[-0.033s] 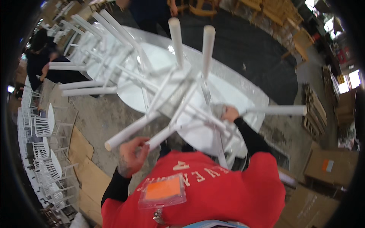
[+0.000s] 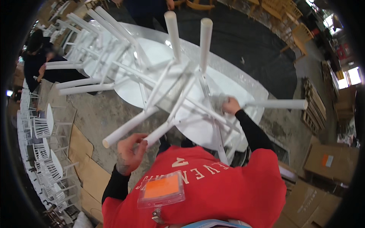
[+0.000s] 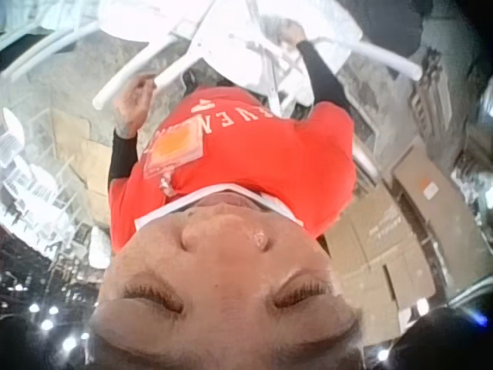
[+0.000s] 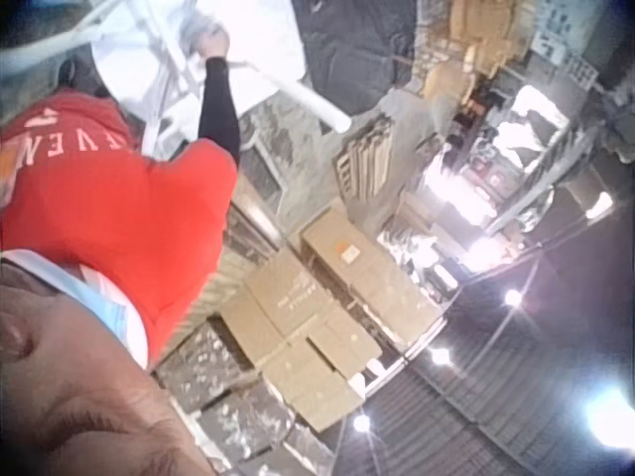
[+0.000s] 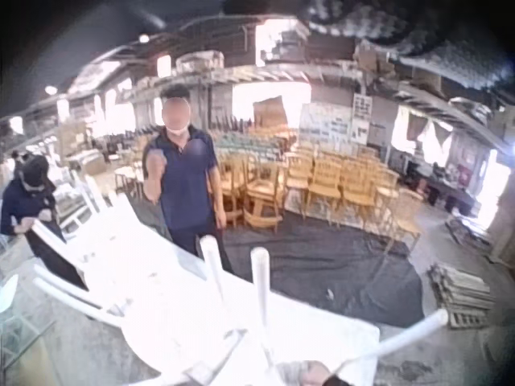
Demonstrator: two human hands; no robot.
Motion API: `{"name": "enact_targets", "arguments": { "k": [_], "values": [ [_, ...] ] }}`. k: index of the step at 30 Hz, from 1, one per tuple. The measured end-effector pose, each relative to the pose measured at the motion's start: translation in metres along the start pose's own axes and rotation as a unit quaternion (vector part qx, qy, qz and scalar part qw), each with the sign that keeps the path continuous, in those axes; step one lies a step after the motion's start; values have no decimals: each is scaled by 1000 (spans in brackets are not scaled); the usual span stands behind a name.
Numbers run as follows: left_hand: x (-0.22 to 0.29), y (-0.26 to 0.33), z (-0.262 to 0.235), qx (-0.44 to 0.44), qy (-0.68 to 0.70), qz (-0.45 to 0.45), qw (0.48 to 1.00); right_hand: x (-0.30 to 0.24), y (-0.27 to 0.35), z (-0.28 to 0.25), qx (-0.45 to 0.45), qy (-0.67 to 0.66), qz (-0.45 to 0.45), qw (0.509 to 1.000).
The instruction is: The person wipes the underside of a white plastic chair with a cloth, then places it on a wooden pallet. They repeat this process with another chair, wiping it and stacking it on the pallet. The person continues wiping and stacking chairs in a furniture warehouse.
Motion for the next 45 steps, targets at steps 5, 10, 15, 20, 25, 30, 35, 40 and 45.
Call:
{"name": "enact_targets", "arguments": {
  "k": [5,10,15,20,25,30,35,40,45],
  "values": [
    [4,3,-2,21,6,3,1000,-111,34,-13,96,-40,-207,973],
    [3,-6,-1,1,-9,13,1000,-175,73,66,56,209,-419,882],
    [1,0,-3,-1,9,-15,1000,-81,137,6,-46,241,-369,896],
    [0,4,-4,48,5,29,998,-30,163,-15,-128,324,-254,902],
    [5,-1,-6,45,30,0,999,-107,92,56,-41,366,-250,896],
    [5,-2,-6,34,-28,50,998,-166,59,78,-10,320,-263,910],
    [-2,5,-5,44,-42,48,997,-192,68,77,-11,294,-266,918],
    [3,2,-3,57,-26,76,995,-177,58,82,-3,285,-246,926],
    [8,7,-5,100,-67,164,979,-171,53,87,7,281,-245,928]
  ]
}}
Point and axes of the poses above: each hand's wrist, its own y-axis away from the middle knuckle, its own z-axis out of the palm, x = y × z, the point moved 7 cm from there along -y, towards the middle knuckle
